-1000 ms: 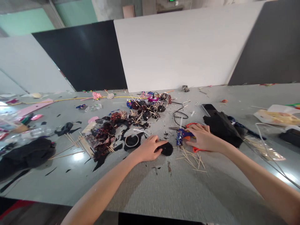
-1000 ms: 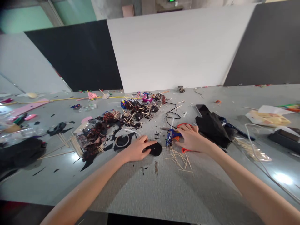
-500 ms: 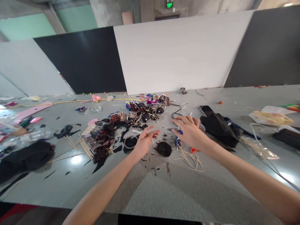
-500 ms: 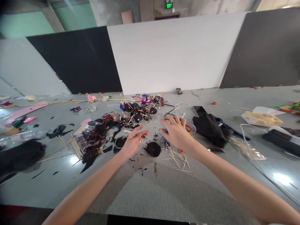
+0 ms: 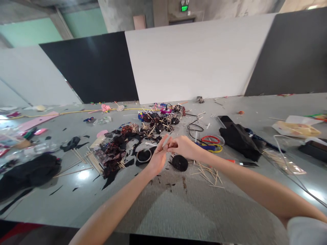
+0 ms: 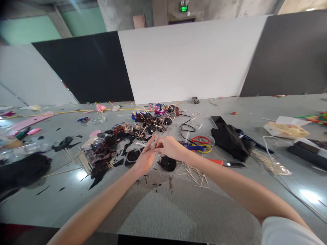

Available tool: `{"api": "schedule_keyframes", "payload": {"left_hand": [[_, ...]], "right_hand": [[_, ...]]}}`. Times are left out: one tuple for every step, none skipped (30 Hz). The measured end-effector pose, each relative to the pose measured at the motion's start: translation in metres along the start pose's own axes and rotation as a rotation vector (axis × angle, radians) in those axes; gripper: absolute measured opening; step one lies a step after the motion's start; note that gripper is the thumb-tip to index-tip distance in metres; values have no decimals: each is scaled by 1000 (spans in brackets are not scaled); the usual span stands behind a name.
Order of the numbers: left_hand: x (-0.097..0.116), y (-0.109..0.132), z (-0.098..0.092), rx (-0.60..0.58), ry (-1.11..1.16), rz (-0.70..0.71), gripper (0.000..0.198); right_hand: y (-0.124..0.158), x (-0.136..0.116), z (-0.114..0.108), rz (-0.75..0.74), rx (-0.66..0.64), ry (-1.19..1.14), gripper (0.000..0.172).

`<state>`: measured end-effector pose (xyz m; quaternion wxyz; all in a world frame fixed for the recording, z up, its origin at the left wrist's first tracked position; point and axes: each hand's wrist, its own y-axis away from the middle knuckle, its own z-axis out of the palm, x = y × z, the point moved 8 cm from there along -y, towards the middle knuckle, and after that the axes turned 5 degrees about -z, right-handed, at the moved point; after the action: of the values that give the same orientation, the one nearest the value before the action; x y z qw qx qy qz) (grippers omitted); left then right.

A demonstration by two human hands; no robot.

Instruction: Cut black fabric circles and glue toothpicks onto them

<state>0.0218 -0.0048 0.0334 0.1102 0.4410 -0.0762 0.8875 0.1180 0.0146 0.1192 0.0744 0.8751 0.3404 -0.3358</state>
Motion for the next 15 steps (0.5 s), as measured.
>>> {"api": "schedule_keyframes", "payload": {"left_hand": [[-1, 0, 0, 0, -4, -4, 57], [-1, 0, 0, -3, -8, -4, 56], [-1, 0, 1, -7, -11, -1, 55], [-1, 0, 1, -14, -14, 3, 55], [-2, 1, 2, -21, -17, 5, 55], [-3, 1, 3, -28, -20, 8, 55], [-4, 1, 4, -32, -23, 9, 56], [-5, 1, 4, -34, -25, 9, 56], [-6, 1, 5, -32, -25, 7, 56], [-6, 2, 6, -30, -25, 6, 57], [-7, 2, 7, -28, -26, 4, 57], [-7, 2, 8, -27, -32, 5, 56], [-7, 3, 8, -24, -49, 10, 55], [-6, 3, 9, -20, -83, 21, 53], [-4, 4, 9, -20, -137, 39, 51]], "right_hand": [[0, 0, 0, -8, -14, -20, 14], [0, 0, 0, -16, -30, -33, 15], [1, 1, 1, -20, -44, -41, 17], [1, 1, 1, -18, -55, -47, 18], [2, 2, 2, -16, -62, -54, 18], [3, 3, 2, -14, -66, -61, 18], [3, 3, 3, -8, -64, -64, 17], [4, 4, 3, 2, -56, -62, 17], [4, 4, 3, 14, -46, -53, 16], [4, 4, 3, 25, -34, -38, 16], [4, 3, 2, 33, -21, -19, 16], [5, 2, 0, 36, -10, -1, 15], [7, 1, -2, 35, 1, 9, 14], [9, 0, -5, 33, 10, 7, 12], [13, -1, -8, 29, 20, -3, 9]]}}
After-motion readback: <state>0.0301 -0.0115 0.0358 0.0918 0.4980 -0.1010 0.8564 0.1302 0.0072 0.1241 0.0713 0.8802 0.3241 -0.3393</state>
